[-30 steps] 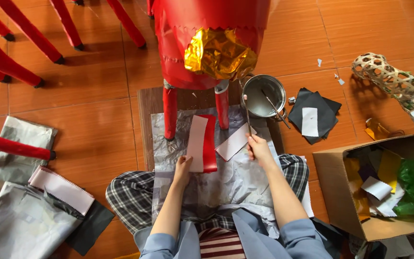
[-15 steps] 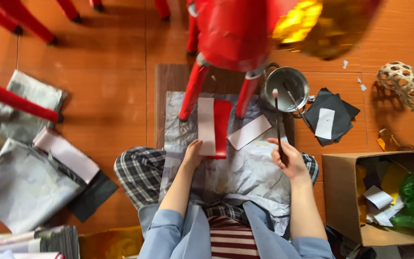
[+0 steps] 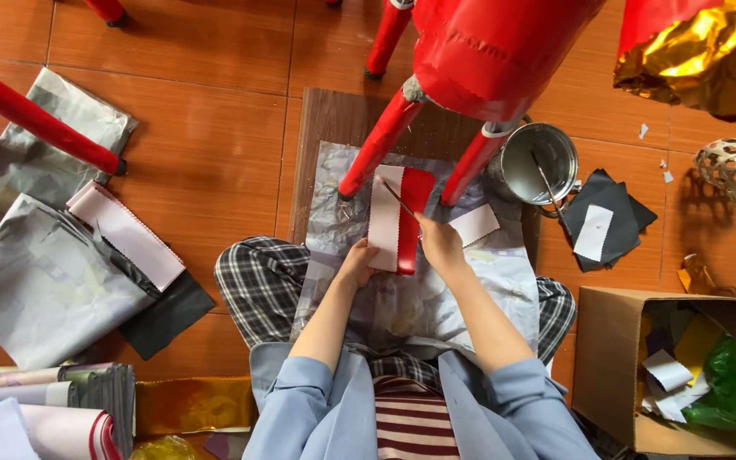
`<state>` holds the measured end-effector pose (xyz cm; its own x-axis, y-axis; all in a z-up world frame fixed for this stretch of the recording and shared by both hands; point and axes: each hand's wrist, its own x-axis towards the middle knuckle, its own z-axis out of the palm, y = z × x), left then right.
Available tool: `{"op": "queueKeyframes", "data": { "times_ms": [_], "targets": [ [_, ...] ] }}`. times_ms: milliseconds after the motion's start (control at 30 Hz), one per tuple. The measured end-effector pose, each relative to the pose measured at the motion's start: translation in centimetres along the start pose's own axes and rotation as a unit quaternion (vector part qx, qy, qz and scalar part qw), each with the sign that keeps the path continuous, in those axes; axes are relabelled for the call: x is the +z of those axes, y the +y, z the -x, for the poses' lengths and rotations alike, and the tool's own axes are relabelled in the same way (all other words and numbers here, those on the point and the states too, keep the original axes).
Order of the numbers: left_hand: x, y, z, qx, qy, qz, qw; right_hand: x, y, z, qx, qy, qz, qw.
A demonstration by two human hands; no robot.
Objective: Decorating horse-shaped figures by cutting and gluing red paper strips onto them.
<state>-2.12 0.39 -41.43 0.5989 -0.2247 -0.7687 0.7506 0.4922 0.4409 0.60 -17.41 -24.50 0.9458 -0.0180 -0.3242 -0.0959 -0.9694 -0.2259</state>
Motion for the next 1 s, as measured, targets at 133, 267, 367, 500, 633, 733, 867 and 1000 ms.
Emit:
{"op": "queueKeyframes", "data": {
  "times_ms": [133, 267, 367, 500, 633, 733, 867, 1000],
  "targets": [
    [-0.6, -0.8, -0.5, -0.029, 0.009, 0.01, 0.999, 2.7, 0.1, 1.6, -0.015, 0.053, -0.077, 0.996],
    [2.1, 3.2, 4.4, -0.037, 0.025, -0.067, 0.997, -0.2, -1.6, 9.3, -0.071, 0.077, 0.0, 0.995],
    [7.0, 11.6, 12.8, -0.196, 0.035, 0.099, 0.975, 0.9, 1.8, 13.2, -0.018, 0.069, 0.04, 0.997],
    [2.8, 5.2, 6.1, -0.194, 0.071, 0.103, 0.973, -0.4, -0.1, 16.4, 0.029, -0.072, -0.044, 0.996],
    [2.0, 3.8, 2.4, -0.148, 0.122, 0.075, 0.979, 1.1, -0.8, 17.5, 0.038, -0.092, -0.163, 0.982],
    [3.6, 6.2, 5.0, -0.146, 0.129, 0.077, 0.978, 1.9, 1.4, 18.0, 0.051, -0.092, -0.155, 0.982],
    [3.0, 5.4, 3.3, -0.182, 0.112, 0.085, 0.973, 0.9, 0.4, 17.4, 0.023, -0.143, -0.131, 0.981],
    [1.1, 2.9, 0.9, -0.162, 0.127, 0.112, 0.972, 0.4, -0.6, 16.7, 0.034, -0.171, -0.188, 0.967]
  ]
}}
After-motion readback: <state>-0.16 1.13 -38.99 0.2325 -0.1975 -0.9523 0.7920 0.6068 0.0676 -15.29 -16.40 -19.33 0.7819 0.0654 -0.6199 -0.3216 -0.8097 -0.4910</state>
